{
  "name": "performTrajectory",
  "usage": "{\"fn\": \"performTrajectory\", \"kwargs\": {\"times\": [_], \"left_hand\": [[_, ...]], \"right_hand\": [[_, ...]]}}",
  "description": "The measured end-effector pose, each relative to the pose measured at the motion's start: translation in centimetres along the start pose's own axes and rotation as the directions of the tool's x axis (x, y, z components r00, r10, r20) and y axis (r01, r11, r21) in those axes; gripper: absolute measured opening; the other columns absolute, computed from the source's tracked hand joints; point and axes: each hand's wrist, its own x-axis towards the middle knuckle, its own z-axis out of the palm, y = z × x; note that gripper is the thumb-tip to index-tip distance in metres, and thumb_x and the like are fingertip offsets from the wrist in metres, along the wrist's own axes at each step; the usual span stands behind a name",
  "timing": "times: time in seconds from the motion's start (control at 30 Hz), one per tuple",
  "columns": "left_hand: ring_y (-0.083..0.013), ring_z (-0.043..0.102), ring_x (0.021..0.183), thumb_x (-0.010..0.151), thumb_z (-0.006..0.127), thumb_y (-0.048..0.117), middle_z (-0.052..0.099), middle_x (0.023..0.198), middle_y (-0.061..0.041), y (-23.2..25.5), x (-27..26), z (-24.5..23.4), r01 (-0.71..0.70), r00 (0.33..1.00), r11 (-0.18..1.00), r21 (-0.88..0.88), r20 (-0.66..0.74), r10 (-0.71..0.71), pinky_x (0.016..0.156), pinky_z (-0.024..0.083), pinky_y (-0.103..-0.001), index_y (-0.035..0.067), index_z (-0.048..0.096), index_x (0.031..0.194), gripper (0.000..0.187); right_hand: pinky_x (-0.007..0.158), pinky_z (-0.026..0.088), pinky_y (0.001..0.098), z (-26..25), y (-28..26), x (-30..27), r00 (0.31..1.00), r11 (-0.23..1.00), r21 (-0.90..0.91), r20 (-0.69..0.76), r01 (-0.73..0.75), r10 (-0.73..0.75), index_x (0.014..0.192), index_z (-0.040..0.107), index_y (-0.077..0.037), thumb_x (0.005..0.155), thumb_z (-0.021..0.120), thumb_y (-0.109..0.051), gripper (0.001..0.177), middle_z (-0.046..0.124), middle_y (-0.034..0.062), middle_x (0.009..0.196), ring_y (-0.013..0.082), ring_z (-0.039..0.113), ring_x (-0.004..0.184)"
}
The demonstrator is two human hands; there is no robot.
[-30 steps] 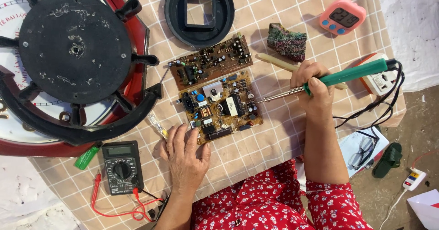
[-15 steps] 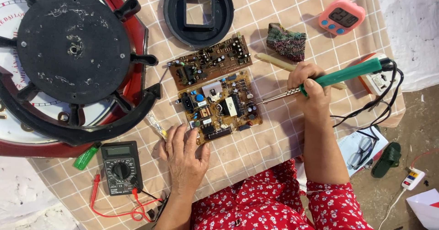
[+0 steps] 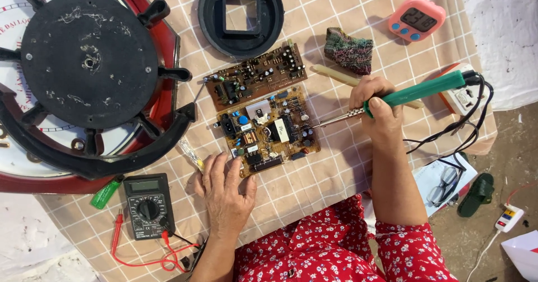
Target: The person uses a soldering iron to work on a circuit board, then switches to using a multimeter to test electrical connections on the same board.
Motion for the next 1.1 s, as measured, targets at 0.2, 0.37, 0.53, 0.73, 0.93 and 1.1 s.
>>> {"fn": "performTrajectory", "kwargs": {"times": [0.2, 0.37, 0.53, 0.73, 0.93, 1.1], "left_hand": [[-0.0286, 0.044, 0.111, 0.084, 0.043, 0.036, 0.050, 0.112, -0.011, 0.0, 0.0, 0.0, 0.002, 1.000, 1.000, -0.005, -0.003, -0.002, 0.091, 0.026, -0.047, 0.010, 0.058, 0.102, 0.035], [-0.0284, 0.044, 0.112, 0.084, 0.043, 0.037, 0.050, 0.113, -0.011, 0.0, -0.1, 0.0, 0.004, 1.000, 1.000, -0.006, 0.002, -0.004, 0.091, 0.025, -0.047, 0.011, 0.057, 0.103, 0.035], [-0.0280, 0.042, 0.114, 0.083, 0.046, 0.037, 0.050, 0.115, -0.010, -0.1, -0.4, 0.1, 0.013, 1.000, 1.000, -0.001, 0.009, -0.013, 0.093, 0.025, -0.046, 0.011, 0.057, 0.104, 0.035], [-0.0260, 0.043, 0.114, 0.081, 0.049, 0.035, 0.050, 0.116, -0.008, -0.1, -0.5, 0.2, 0.015, 1.000, 1.000, 0.011, -0.003, -0.015, 0.094, 0.024, -0.046, 0.013, 0.058, 0.104, 0.033], [-0.0273, 0.042, 0.114, 0.082, 0.047, 0.039, 0.049, 0.116, -0.009, -0.5, -1.2, 1.1, -0.004, 0.993, 0.997, -0.075, -0.115, -0.004, 0.090, 0.025, -0.044, 0.016, 0.056, 0.105, 0.033], [-0.0258, 0.039, 0.116, 0.080, 0.049, 0.041, 0.048, 0.117, -0.008, -1.0, -1.8, 1.6, 0.034, 0.999, 0.997, -0.072, -0.032, -0.037, 0.093, 0.024, -0.045, 0.017, 0.056, 0.106, 0.036]], "right_hand": [[0.052, 0.037, 0.0223, -0.2, 0.1, -0.1, 1.000, 0.999, -0.035, -0.005, -0.013, 0.013, 0.077, 0.045, -0.011, 0.083, 0.052, -0.036, 0.027, 0.043, 0.0034, 0.067, 0.0130, 0.044, 0.060], [0.053, 0.040, 0.0218, -0.3, 0.2, -0.1, 1.000, 1.000, -0.006, -0.002, -0.023, 0.022, 0.081, 0.046, -0.010, 0.084, 0.051, -0.034, 0.025, 0.044, 0.0041, 0.071, 0.0127, 0.046, 0.061], [0.056, 0.040, 0.0219, 0.0, -0.3, 0.0, 0.999, 0.998, -0.056, 0.026, -0.022, 0.024, 0.082, 0.046, -0.009, 0.085, 0.048, -0.038, 0.028, 0.046, 0.0048, 0.069, 0.0123, 0.046, 0.061], [0.047, 0.037, 0.0206, -1.1, 1.3, -0.5, 0.999, 1.000, 0.004, 0.044, -0.014, 0.014, 0.087, 0.046, -0.009, 0.086, 0.050, -0.038, 0.029, 0.044, 0.0060, 0.074, 0.0131, 0.046, 0.062], [0.038, 0.043, 0.0211, -1.2, 0.9, -2.3, 0.989, 0.994, 0.011, 0.104, 0.105, -0.105, 0.080, 0.048, 0.004, 0.080, 0.051, -0.033, 0.038, 0.051, 0.0189, 0.068, 0.0149, 0.050, 0.048], [0.048, 0.043, 0.0223, -0.7, -0.3, -5.8, 0.969, 0.953, -0.204, 0.145, 0.225, -0.198, 0.073, 0.050, -0.001, 0.083, 0.049, -0.032, 0.033, 0.052, 0.0136, 0.068, 0.0187, 0.053, 0.060]]}}
